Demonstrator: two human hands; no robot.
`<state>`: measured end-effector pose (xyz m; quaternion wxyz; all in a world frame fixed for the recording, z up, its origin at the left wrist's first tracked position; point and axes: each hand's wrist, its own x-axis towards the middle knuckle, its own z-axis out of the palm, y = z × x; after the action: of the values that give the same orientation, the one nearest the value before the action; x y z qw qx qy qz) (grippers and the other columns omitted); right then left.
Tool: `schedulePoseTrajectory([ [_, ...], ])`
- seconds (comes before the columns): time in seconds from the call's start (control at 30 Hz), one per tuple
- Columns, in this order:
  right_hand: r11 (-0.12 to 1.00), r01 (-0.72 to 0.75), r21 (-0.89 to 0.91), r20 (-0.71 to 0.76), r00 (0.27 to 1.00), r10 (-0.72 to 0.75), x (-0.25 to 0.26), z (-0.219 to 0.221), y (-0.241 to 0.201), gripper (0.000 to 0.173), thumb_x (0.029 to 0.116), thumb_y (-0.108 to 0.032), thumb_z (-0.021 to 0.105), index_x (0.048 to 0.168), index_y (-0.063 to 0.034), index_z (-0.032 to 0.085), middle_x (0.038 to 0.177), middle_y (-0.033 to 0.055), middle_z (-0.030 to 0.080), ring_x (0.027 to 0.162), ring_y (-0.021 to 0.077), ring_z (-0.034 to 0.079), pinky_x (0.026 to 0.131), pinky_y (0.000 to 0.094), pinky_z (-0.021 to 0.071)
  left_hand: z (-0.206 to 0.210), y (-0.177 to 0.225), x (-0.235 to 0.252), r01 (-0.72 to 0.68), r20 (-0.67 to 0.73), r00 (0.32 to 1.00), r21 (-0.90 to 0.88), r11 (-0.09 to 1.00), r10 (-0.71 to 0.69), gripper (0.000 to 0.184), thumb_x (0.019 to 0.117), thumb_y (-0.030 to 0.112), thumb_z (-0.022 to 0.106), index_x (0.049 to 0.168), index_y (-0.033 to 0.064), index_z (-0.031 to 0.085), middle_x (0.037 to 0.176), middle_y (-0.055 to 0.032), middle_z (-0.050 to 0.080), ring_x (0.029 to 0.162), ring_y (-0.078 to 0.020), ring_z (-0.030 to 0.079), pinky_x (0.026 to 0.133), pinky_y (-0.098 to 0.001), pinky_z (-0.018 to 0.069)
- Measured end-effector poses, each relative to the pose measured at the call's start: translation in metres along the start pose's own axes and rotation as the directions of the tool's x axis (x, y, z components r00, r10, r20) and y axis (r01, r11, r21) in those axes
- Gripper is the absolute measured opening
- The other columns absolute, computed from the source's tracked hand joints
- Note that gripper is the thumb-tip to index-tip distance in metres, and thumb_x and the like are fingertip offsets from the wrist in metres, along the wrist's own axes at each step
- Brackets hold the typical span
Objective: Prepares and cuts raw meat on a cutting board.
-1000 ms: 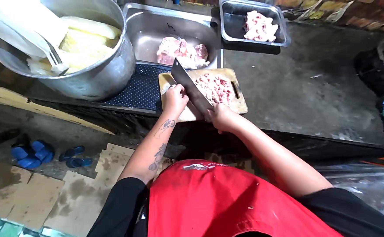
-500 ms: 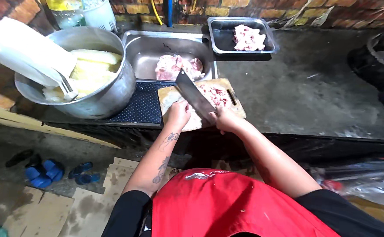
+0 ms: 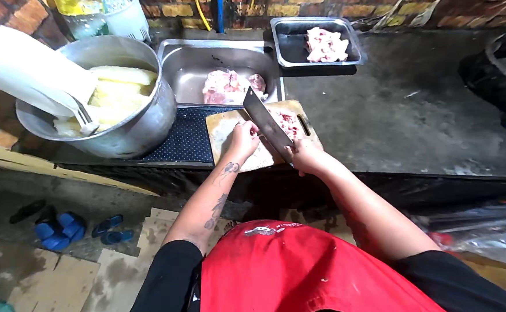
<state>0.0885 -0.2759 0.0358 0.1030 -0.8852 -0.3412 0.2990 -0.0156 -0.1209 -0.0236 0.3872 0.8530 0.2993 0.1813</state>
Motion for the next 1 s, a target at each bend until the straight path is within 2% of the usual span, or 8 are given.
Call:
schedulePoseTrajectory([
  [0.2,0.995,0.076,0.069,-0.065,0.995,-0.071,0.012,-0.01,0.006,0.041,0.1129,-0.034,0.041,0.128,-0.0001,0.059,0.081,0.0196,0.064,0.055,0.0264,0.064,0.056,0.0439,0.0576,0.004,0.001,0.007,-0.15,0.164,0.973,-0.097,0.984,0.164,0.024,0.096,-0.004,0.06,0.118,-0.0041,0.071,0.123,-0.0198,0.07,0.114,-0.0265,0.069,0.102,-0.0404,0.0544],
  [0.33,0.991,0.069,0.116,-0.211,0.977,-0.043,0.002,-0.029,0.03,0.039,0.1124,-0.033,0.044,0.124,-0.0004,0.061,0.083,0.0192,0.066,0.06,0.0289,0.067,0.062,0.049,0.0589,-0.011,0.0,0.019,-0.141,0.051,0.988,-0.048,0.989,0.143,0.03,0.0973,-0.003,0.057,0.125,-0.0025,0.068,0.126,-0.0215,0.068,0.113,-0.0305,0.069,0.101,-0.0438,0.0553],
  [0.43,0.999,0.05,0.004,-0.35,0.936,-0.045,0.007,-0.038,0.053,0.031,0.11,-0.026,0.048,0.112,0.0002,0.064,0.087,0.0247,0.068,0.078,0.0422,0.069,0.071,0.0632,0.0544,-0.012,0.003,0.038,-0.09,0.086,0.992,0.035,0.995,0.087,0.044,0.0939,0.007,0.068,0.137,-0.0014,0.061,0.131,-0.0228,0.065,0.117,-0.0339,0.066,0.103,-0.0478,0.0518],
  [0.5,0.996,-0.009,-0.085,-0.398,0.917,-0.025,0.011,-0.043,0.064,0.029,0.1082,-0.024,0.05,0.116,0.0007,0.063,0.095,0.0298,0.068,0.094,0.0514,0.068,0.078,0.07,0.0503,-0.002,0.005,0.05,-0.091,0.138,0.987,0.066,0.994,0.081,0.049,0.0928,0.013,0.074,0.138,-0.0008,0.061,0.133,-0.023,0.064,0.124,-0.0351,0.063,0.108,-0.0507,0.0488],
  [0.63,0.969,-0.107,-0.224,-0.433,0.901,0.0,0.03,-0.05,0.087,0.034,0.1063,-0.028,0.056,0.126,-0.0008,0.062,0.103,0.0311,0.07,0.103,0.0527,0.068,0.084,0.0689,0.0505,0.015,0.024,0.05,-0.153,0.22,0.969,0.155,0.976,0.117,0.04,0.0958,0.004,0.061,0.136,0.0005,0.063,0.133,-0.0238,0.064,0.127,-0.037,0.061,0.11,-0.0528,0.0474],
  [0.77,0.959,-0.127,-0.254,-0.429,0.903,0.006,0.044,-0.044,0.096,0.039,0.1051,-0.031,0.058,0.125,0.0018,0.063,0.112,0.0304,0.069,0.109,0.0499,0.067,0.088,0.0671,0.0497,0.0,0.027,0.055,-0.239,0.341,0.921,0.112,0.964,0.189,0.037,0.0961,0.003,0.061,0.132,-0.0041,0.065,0.127,-0.0238,0.068,0.122,-0.0343,0.065,0.108,-0.0491,0.0484],
  [0.9,0.978,-0.064,-0.197,-0.489,0.872,-0.041,0.051,-0.031,0.104,0.047,0.1029,-0.039,0.063,0.124,0.003,0.066,0.121,0.033,0.065,0.117,0.0517,0.062,0.092,0.0678,0.048,-0.041,0.02,0.097,-0.149,0.131,0.982,0.092,0.985,0.136,0.023,0.0978,0.005,0.059,0.114,-0.0042,0.073,0.112,-0.0195,0.073,0.106,-0.0292,0.07,0.098,-0.0462,0.0546],
  [1.0,0.987,-0.034,-0.157,-0.579,0.813,-0.065,0.043,-0.016,0.104,0.032,0.105,-0.025,0.059,0.122,-0.0011,0.071,0.123,0.0328,0.063,0.119,0.0533,0.059,0.092,0.0702,0.0442,-0.061,0.003,0.146,-0.072,0.004,0.997,0.17,0.983,0.073,0.022,0.0966,0.005,0.059,0.11,-0.0031,0.073,0.108,-0.0194,0.073,0.105,-0.0314,0.07,0.097,-0.0498,0.0534],
])
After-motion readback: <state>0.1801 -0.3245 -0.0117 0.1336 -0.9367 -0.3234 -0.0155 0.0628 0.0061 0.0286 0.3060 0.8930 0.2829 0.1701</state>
